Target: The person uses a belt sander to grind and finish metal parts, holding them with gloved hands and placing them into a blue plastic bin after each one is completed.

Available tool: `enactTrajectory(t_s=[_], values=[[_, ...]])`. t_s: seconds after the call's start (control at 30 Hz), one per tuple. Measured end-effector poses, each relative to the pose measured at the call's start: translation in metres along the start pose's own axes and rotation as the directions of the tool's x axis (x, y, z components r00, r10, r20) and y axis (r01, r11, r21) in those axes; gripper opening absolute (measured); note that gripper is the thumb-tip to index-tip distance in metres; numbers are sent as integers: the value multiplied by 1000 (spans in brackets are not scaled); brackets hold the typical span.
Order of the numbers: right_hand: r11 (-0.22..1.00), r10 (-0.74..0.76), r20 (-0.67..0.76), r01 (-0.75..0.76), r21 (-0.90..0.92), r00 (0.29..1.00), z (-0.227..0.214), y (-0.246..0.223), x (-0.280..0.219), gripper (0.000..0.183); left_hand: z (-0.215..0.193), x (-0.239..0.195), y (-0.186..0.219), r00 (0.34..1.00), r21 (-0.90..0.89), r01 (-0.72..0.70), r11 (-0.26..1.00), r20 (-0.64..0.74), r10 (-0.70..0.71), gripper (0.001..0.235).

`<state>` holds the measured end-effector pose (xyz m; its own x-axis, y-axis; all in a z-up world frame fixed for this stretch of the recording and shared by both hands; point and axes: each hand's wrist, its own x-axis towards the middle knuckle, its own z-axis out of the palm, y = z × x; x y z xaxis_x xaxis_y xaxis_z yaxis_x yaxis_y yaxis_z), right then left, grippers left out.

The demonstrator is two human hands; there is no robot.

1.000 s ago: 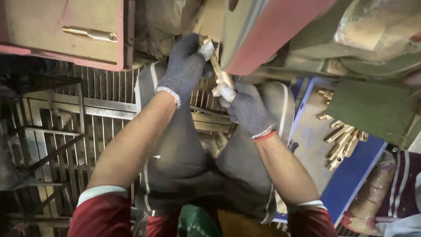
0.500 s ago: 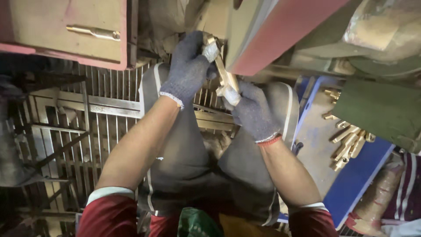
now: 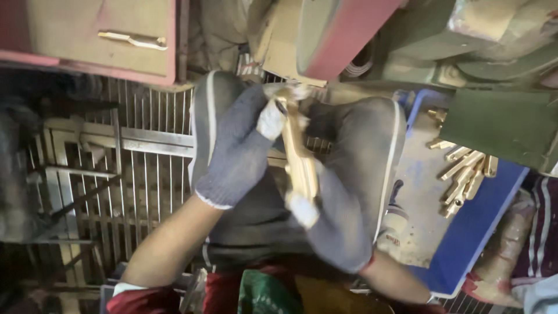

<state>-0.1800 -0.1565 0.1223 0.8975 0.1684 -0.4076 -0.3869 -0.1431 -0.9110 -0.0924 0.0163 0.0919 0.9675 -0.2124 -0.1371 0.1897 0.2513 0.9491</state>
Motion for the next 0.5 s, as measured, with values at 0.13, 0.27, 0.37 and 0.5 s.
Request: enactTrajectory(t_s=[0.13, 0.27, 0.37, 0.5], values=[[888, -257, 34, 249, -385, 966, 23, -2, -43, 66, -4, -27, 27, 951, -38, -113, 993, 286, 119, 54], [881, -391, -159, 319, -348, 906, 45, 16, -65, 88, -1, -39, 30, 924, -120, -70, 990, 367, 110, 59], [864, -398, -183, 301, -403, 899, 41, 15, -75, 84, -3, -40, 31, 919, -61, -116, 991, 372, 130, 60], [755, -515, -157, 359, -548, 843, 33, 10, -70, 75, -3, -45, 40, 895, -115, -171, 979, 396, 203, 63]])
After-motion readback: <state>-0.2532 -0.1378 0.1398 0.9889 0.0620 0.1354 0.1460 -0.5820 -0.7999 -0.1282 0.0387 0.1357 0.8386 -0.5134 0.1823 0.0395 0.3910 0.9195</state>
